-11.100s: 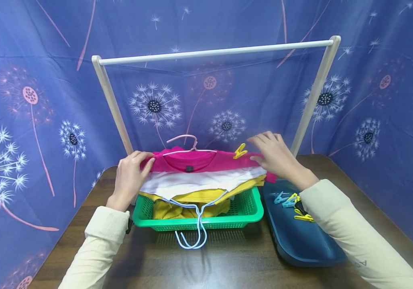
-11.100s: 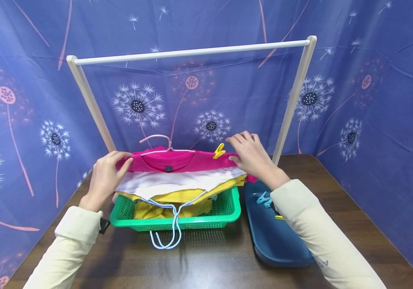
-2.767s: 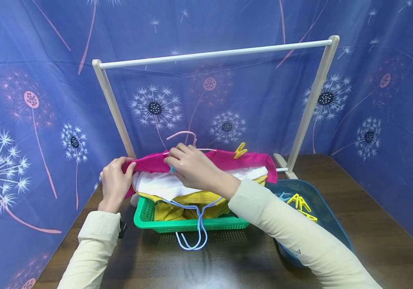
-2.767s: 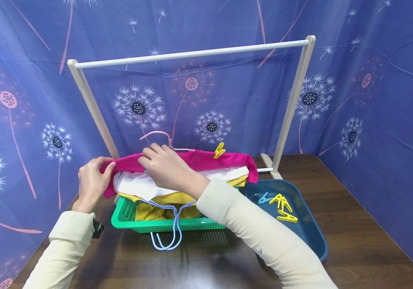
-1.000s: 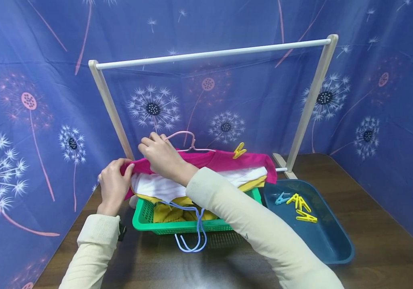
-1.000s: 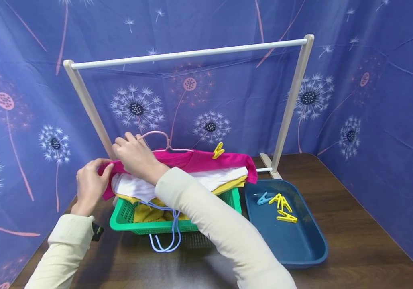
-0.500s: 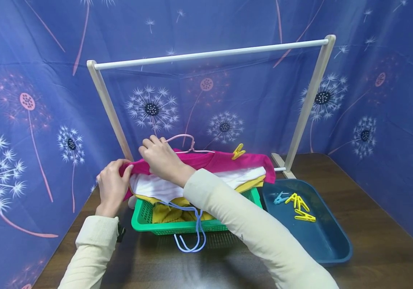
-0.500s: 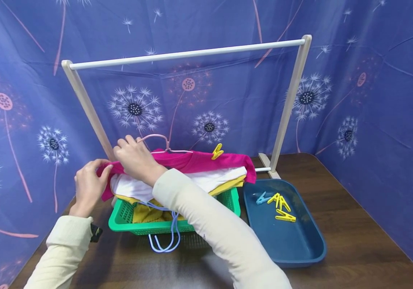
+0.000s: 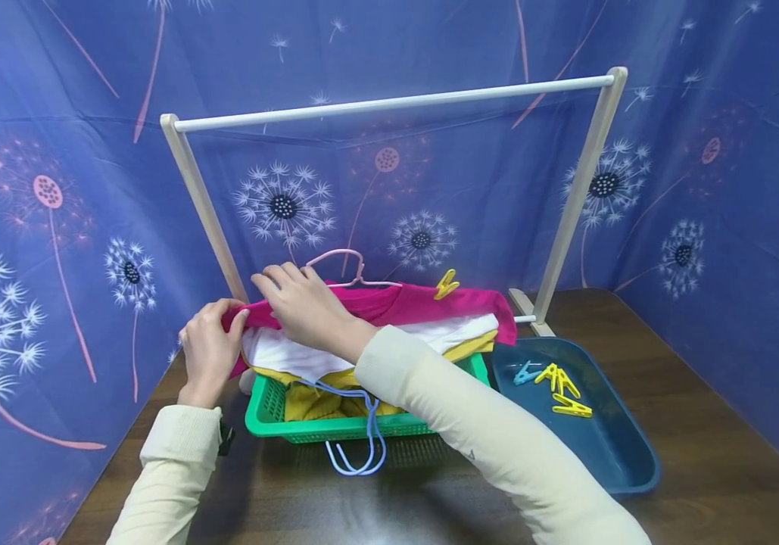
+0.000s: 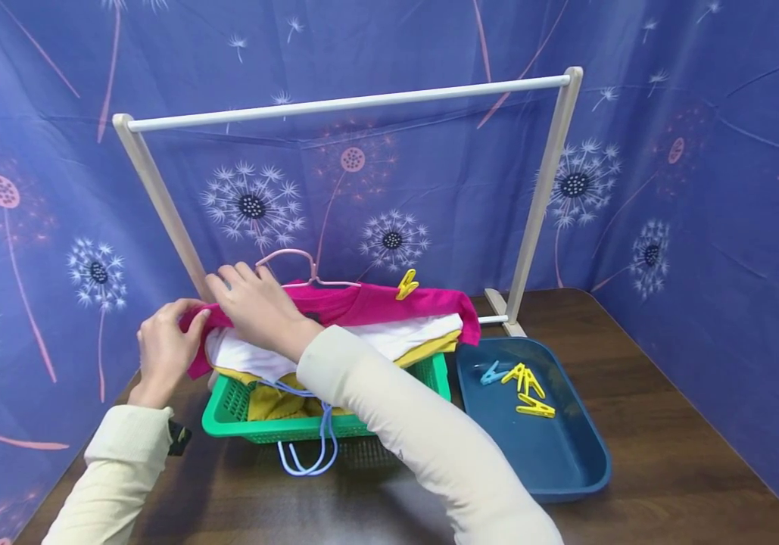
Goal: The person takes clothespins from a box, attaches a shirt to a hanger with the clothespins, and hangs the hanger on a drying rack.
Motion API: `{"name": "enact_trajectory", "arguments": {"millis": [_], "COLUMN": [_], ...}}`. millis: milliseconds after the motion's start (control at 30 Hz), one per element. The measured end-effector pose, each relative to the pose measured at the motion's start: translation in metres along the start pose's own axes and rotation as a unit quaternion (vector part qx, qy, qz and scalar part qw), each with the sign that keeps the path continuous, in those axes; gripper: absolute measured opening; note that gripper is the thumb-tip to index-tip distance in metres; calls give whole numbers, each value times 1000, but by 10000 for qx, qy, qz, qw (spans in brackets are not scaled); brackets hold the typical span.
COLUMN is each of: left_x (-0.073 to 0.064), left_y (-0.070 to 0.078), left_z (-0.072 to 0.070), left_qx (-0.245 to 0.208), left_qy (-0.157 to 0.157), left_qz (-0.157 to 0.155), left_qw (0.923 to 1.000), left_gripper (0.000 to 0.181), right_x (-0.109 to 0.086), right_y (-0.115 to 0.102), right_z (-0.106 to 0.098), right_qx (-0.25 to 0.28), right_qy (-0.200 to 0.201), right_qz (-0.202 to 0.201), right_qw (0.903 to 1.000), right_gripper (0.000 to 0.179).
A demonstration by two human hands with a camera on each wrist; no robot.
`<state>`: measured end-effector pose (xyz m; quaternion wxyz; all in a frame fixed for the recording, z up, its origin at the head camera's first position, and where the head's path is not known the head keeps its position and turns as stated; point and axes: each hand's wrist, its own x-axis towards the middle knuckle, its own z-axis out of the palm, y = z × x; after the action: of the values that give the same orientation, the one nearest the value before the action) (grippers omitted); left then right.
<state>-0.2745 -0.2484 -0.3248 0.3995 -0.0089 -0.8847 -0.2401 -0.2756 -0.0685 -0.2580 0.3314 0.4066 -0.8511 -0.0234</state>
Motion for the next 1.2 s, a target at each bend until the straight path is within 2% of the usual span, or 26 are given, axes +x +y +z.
{"name": "enact_trajectory", "arguments": {"millis": [267,433,733,1200], "left_x": [0,-1,-1,-1], "left_y": [1,0,-1,-1], "left_z": [-1,0,1,1], "left_qx": [4,-37,-113,-83], "left_qy": [45,24,27,51], "left_qz": [60,10,-17,-9], "left_qw": [10000,10000,9999,10000], "left_gripper": [14,14,14,15], "right_x": [-21,-33,-60,-110], "right_y": [0,4,19,59], "right_z": [-4,-6,-10,-14], "right_qx": [-196,-193,-171,395], "right_qy": [261,504,733,873], "right_qz": [-556,-738,-750,-539], "right_qw": [9979,9958,9943,9939], "right_gripper": [36,25,22,18]}}
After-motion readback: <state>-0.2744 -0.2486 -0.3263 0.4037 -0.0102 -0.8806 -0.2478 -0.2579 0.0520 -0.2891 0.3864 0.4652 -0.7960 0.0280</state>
